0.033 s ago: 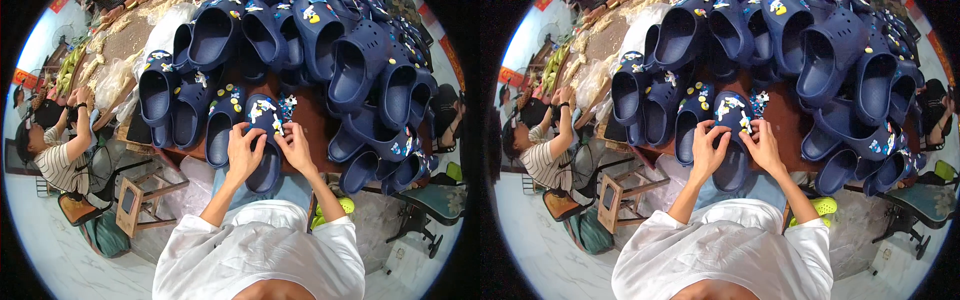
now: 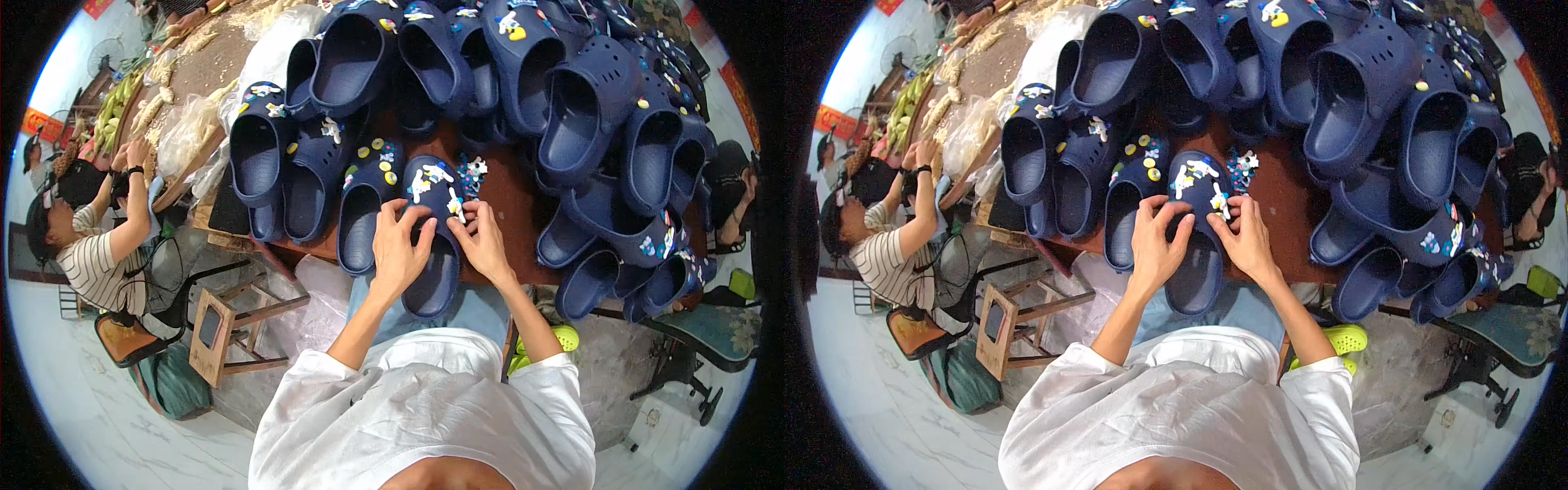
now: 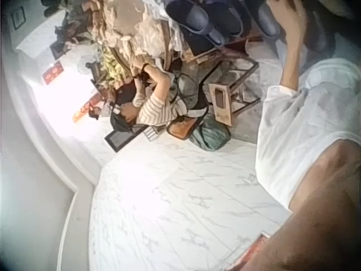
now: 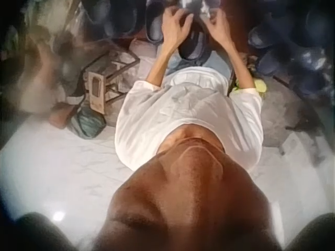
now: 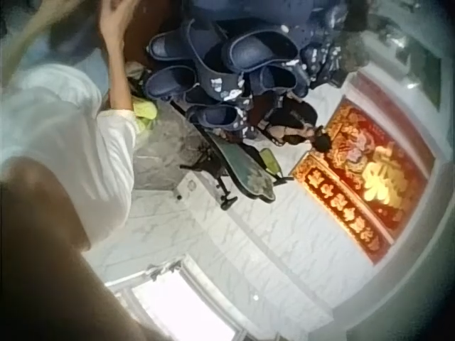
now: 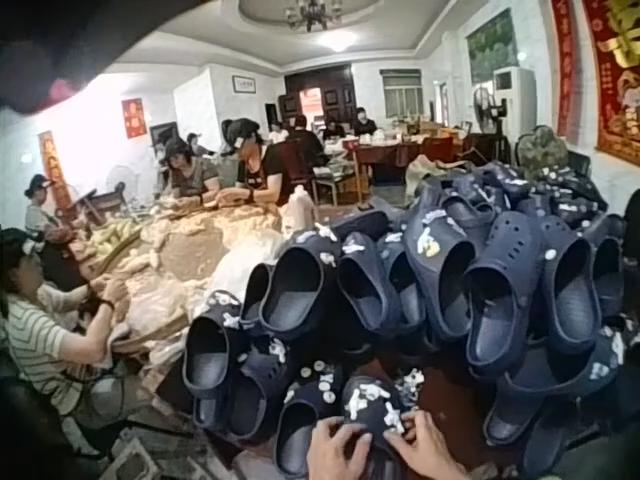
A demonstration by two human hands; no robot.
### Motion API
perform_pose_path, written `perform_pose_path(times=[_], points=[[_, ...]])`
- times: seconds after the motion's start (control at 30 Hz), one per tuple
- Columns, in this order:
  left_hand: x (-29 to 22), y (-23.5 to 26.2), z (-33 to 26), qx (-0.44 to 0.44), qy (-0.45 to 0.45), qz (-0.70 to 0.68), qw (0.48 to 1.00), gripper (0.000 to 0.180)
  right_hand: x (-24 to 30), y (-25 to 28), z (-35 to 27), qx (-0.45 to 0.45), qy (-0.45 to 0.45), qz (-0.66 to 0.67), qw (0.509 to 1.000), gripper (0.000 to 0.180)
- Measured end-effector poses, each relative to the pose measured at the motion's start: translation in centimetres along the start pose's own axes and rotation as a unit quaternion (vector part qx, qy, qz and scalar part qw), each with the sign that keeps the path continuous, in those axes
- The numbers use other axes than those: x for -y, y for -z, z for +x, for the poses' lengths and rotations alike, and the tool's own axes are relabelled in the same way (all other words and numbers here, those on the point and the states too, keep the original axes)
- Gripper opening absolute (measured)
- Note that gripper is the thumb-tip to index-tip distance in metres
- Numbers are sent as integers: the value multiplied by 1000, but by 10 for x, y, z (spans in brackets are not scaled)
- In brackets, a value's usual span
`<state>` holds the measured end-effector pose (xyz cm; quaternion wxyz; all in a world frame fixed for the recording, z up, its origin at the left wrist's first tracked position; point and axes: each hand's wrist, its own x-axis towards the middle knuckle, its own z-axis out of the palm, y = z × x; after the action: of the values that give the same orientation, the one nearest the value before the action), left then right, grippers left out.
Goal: Decorating blue clog-style shoes by inserting small cartoon character charms into the holes.
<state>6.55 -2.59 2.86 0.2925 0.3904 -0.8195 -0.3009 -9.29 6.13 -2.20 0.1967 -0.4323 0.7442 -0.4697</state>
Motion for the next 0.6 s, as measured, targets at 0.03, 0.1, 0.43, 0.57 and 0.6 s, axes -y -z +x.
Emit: perform_pose_path(times=[0.03, 0.1, 0.43, 0.57, 0.6], points=[[1, -1, 6, 3, 15, -30, 999, 36, -7, -3, 4, 2, 5, 2, 1000, 47], [9, -6, 13, -15, 4, -17, 1000, 42, -12, -10, 8, -2, -39, 1, 999, 47], [13, -49, 59, 112, -122, 178, 970, 53, 5, -13, -24, 26, -26, -16, 999, 44], [20, -66, 60, 156, -129, 214, 956, 44, -1, -8, -8, 19, -8, 9, 1000, 47], [23, -66, 61, 142, -141, 197, 960, 45, 3, -6, -2, 25, 9, 24, 999, 44]])
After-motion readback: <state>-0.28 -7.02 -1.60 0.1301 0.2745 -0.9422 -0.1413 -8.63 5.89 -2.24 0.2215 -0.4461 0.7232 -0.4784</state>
